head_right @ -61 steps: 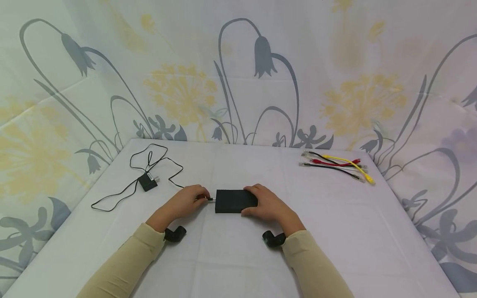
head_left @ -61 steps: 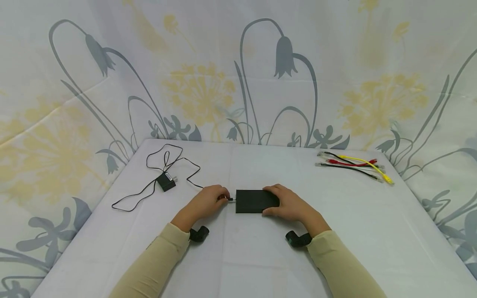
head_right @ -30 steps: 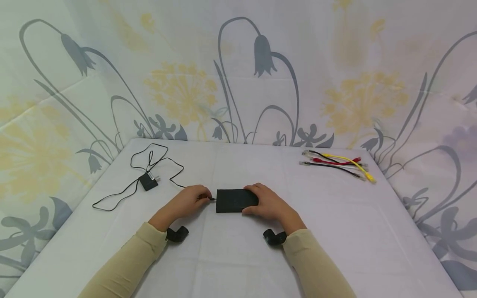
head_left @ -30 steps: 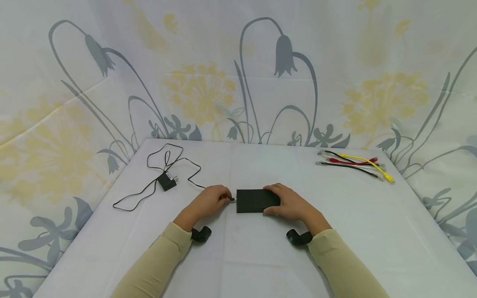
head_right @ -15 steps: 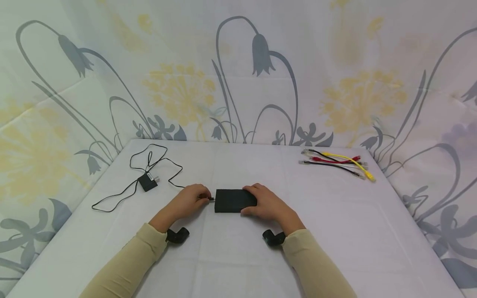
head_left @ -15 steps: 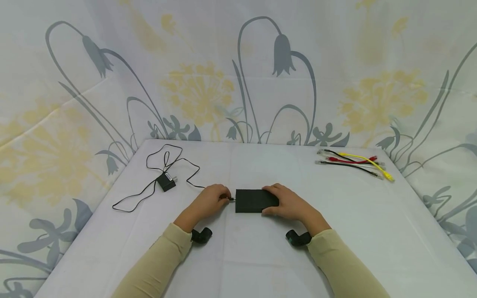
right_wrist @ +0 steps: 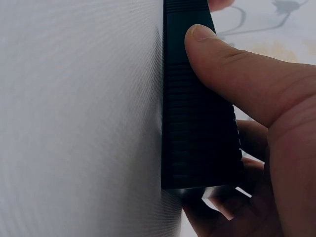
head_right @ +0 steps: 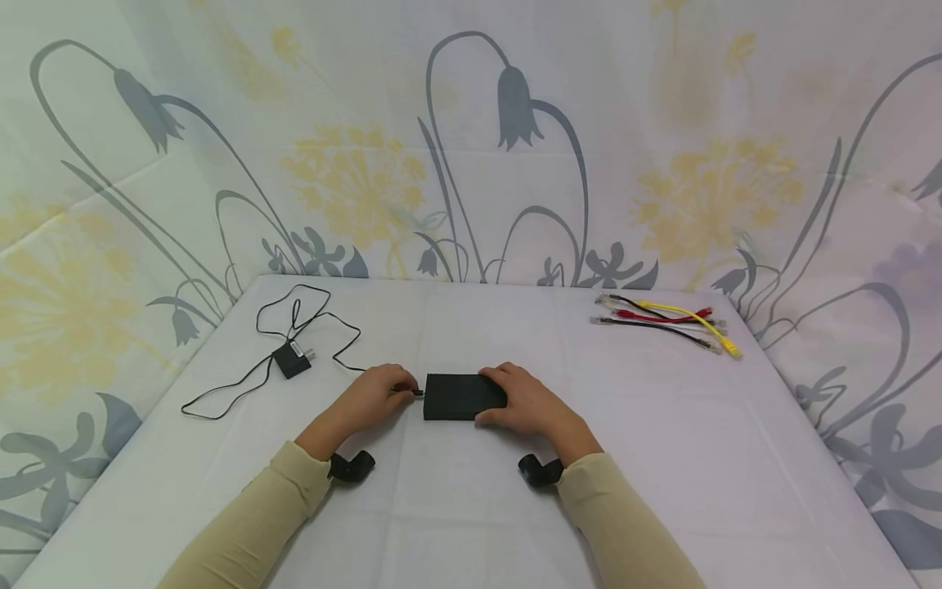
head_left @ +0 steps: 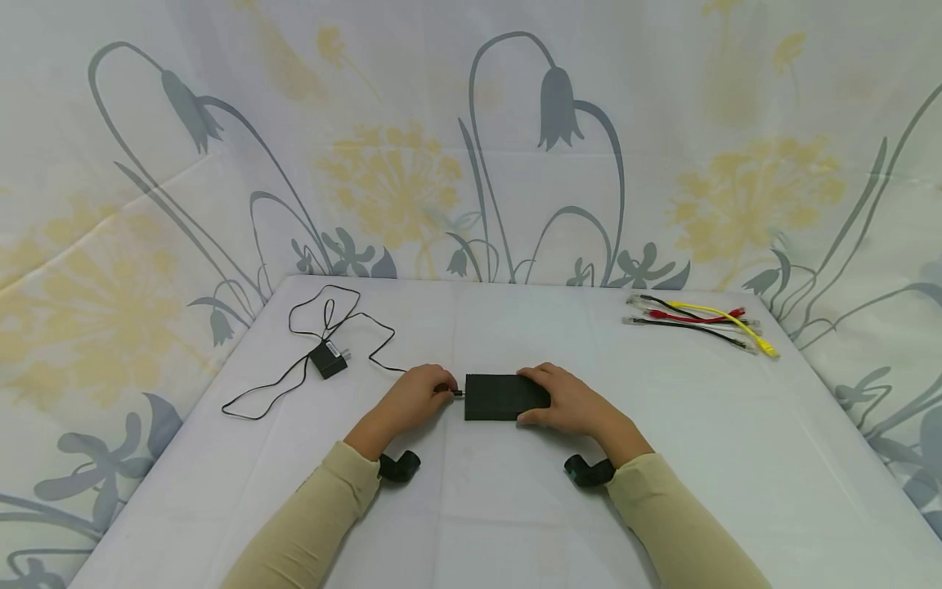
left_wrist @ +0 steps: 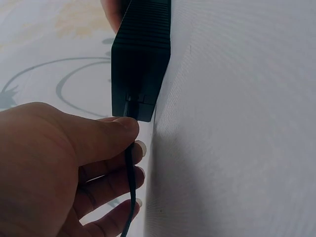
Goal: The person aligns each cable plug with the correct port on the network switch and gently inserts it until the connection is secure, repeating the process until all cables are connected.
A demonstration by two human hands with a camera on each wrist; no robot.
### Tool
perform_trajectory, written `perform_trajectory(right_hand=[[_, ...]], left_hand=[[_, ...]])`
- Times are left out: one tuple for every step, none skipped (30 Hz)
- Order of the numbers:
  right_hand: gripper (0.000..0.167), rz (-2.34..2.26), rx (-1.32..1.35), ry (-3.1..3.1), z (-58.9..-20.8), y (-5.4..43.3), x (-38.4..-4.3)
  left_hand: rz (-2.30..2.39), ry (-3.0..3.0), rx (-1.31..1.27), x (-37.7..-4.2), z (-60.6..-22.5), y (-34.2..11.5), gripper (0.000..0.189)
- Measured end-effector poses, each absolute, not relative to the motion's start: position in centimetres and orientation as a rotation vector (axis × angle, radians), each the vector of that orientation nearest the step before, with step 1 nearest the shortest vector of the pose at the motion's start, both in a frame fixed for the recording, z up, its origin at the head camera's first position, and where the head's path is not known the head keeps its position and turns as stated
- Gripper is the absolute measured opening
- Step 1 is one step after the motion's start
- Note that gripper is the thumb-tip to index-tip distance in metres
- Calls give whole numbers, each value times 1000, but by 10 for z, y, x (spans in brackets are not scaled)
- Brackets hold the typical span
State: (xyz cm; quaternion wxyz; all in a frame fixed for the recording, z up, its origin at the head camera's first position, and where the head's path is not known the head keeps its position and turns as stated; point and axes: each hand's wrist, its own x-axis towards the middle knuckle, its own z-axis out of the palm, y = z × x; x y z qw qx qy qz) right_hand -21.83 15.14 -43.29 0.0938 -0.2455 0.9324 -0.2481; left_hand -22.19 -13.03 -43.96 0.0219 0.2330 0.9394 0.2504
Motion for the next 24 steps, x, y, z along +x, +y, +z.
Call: perform_trajectory(right_hand=[[76, -733, -730, 2768, -433, 151, -218], [76, -732, -730, 2769, -433, 151, -219], [76, -730, -729, 2770, -433, 151, -219], [76, -733, -725, 2770, -433, 151, -219], [76, -730, -727, 2772, -433, 151, -219], [77, -726, -727, 2774, -433, 151, -219], [77, -720, -732, 2777, -433, 151, -219], [77, -720, -728, 2776, -433, 151, -219], [77, -720, -727, 2775, -433, 151, -219], [77, -722, -721, 2773, -433, 151, -219], [77, -721, -722, 2772, -433, 151, -219], [77, -722, -721, 2771, -433, 151, -219], [77, -722, -721, 2770, -433, 151, -219], [77, -726, -718, 2768, -433, 151, -219], [77, -727, -720, 2767, -434, 151, -219], [77, -728, -720, 2767, -434, 150, -219], [77, -729, -721, 2766, -434, 151, -220], [77, -728, -721, 2766, -435, 151, -220], [77, -728, -720, 2766, -435, 151, -220], [77, -726, -722, 2767, -435, 151, -220], [77, -725, -720, 2767, -435, 151, -220], [77, -725, -720, 2767, -435, 151, -220], [77, -727, -718, 2765, -435, 151, -220], [77, -728, -718, 2765, -434, 151, -219]], left_hand=[[779, 2908, 722, -222, -440, -130, 14], [783, 2906, 721, -222, -440, -131, 14], [785, 2903, 721, -223, -440, -131, 15], [786, 2902, 722, -223, -440, -131, 15], [787, 2900, 722, -223, -441, -131, 15], [787, 2900, 723, -223, -441, -131, 15], [786, 2900, 726, -224, -441, -131, 15], [784, 2901, 730, -224, -441, -131, 15], [780, 2902, 736, -224, -442, -131, 15], [778, 2902, 739, -224, -442, -131, 15], [775, 2904, 743, -224, -442, -130, 15], [770, 2905, 747, -224, -441, -130, 15], [767, 2906, 746, -224, -441, -130, 15], [764, 2906, 747, -223, -440, -130, 15], [761, 2908, 749, -223, -440, -129, 15], [759, 2908, 748, -222, -439, -129, 15], [759, 2908, 750, -222, -438, -128, 15], [758, 2908, 752, -222, -438, -128, 15], [759, 2908, 754, -222, -438, -128, 15], [760, 2908, 758, -222, -438, -127, 14], [760, 2907, 756, -222, -438, -127, 14], [761, 2906, 752, -222, -438, -127, 14], [760, 2906, 750, -222, -438, -127, 14], [758, 2907, 747, -222, -438, -127, 13]])
